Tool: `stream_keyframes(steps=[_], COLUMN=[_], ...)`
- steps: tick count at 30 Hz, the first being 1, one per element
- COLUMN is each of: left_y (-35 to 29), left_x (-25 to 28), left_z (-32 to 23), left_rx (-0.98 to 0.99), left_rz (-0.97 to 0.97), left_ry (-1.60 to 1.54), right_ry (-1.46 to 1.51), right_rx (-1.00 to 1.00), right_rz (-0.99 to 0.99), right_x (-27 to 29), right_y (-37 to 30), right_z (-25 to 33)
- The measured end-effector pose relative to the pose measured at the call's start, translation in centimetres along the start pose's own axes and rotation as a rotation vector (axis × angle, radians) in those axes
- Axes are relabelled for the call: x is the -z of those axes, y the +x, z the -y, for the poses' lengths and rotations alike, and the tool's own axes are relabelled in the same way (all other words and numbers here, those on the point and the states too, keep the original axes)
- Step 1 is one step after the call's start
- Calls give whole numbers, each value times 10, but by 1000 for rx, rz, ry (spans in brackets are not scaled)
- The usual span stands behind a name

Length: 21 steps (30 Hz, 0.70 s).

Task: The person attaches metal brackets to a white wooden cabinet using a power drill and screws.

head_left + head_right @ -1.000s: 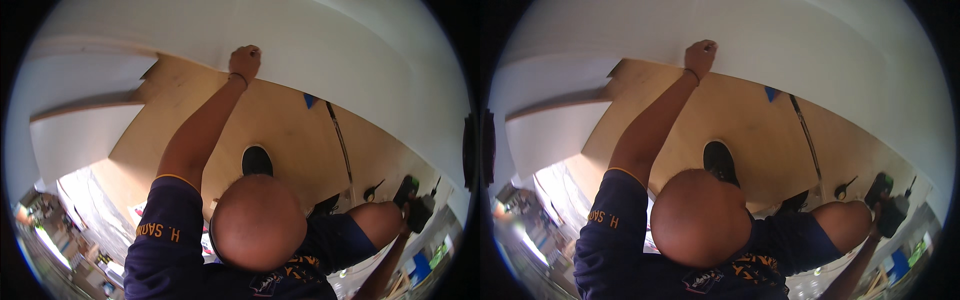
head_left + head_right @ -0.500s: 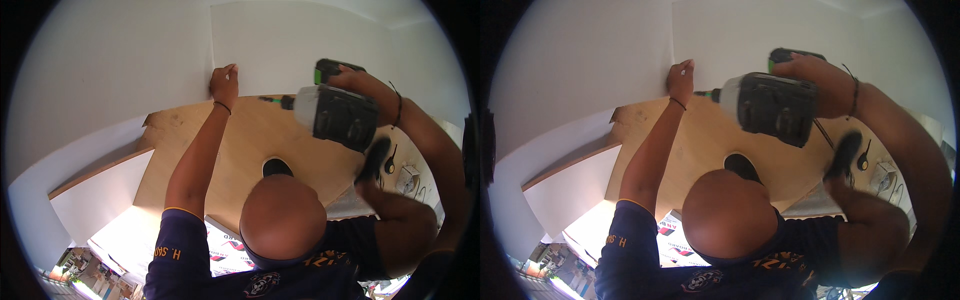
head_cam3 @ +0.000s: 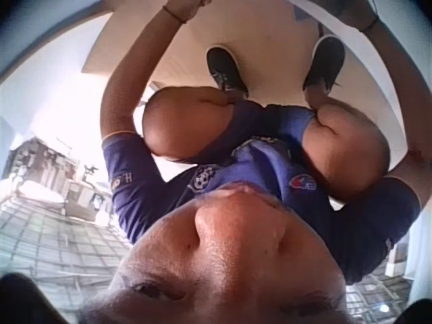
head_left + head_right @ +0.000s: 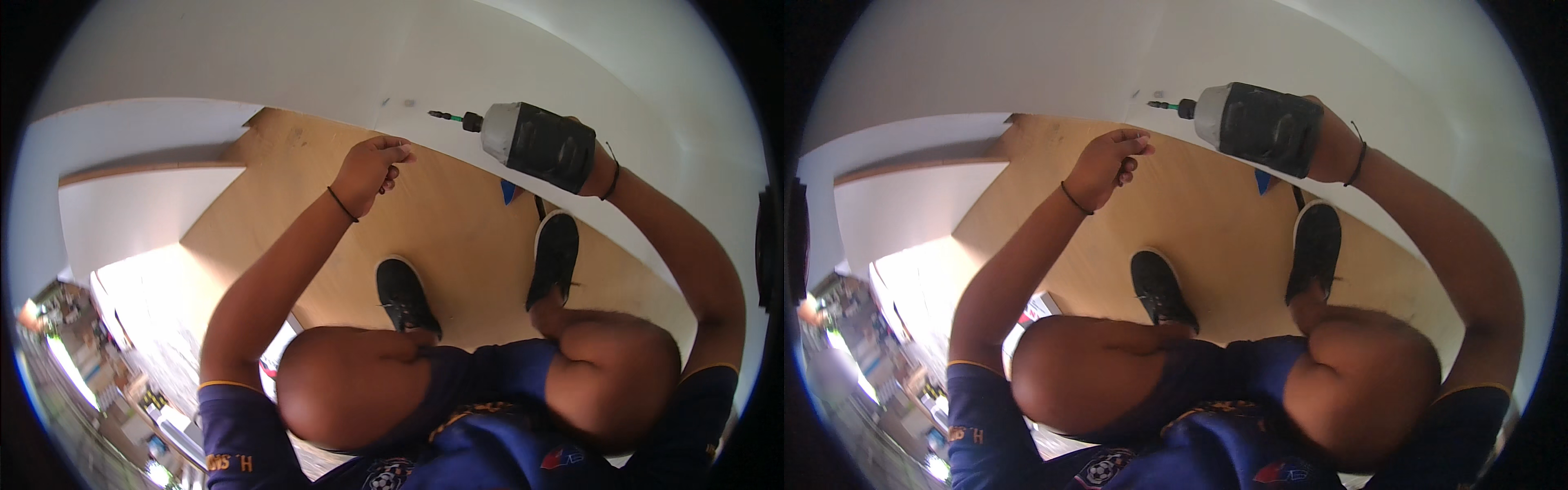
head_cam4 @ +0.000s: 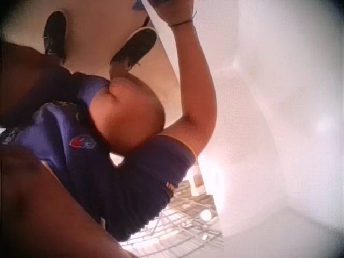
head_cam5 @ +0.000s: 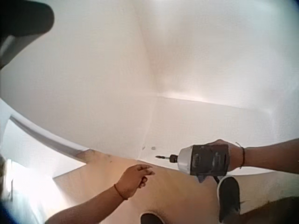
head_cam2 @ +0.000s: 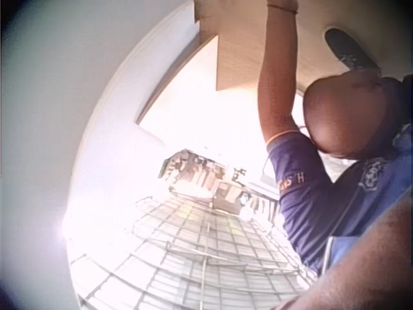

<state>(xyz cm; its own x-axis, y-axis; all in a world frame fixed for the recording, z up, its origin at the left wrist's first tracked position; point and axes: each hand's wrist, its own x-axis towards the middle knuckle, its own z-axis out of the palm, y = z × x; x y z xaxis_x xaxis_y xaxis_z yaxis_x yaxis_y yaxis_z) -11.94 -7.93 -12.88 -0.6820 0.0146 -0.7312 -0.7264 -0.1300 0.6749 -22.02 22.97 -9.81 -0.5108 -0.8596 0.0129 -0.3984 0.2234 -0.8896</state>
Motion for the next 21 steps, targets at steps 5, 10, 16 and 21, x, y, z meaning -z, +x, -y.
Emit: stream_keyframes(steps=[5, 10, 16, 21], left_y=[-27, -14, 8, 22], left_x=[-31, -61, -102, -122], left_z=[-35, -43, -45, -52], left_rx=[26, 13, -89, -80], left_rz=[-99, -179, -66, -97], left_ry=[-55, -579, -909, -931], right_ry=[79, 329, 174, 49], right_rx=[11, -12, 177, 219], right_rz=[-67, -146, -230, -239], right_x=[-1, -2, 3, 14], right_y=[2, 1, -8, -11], right_z=[-32, -52, -67, -81])
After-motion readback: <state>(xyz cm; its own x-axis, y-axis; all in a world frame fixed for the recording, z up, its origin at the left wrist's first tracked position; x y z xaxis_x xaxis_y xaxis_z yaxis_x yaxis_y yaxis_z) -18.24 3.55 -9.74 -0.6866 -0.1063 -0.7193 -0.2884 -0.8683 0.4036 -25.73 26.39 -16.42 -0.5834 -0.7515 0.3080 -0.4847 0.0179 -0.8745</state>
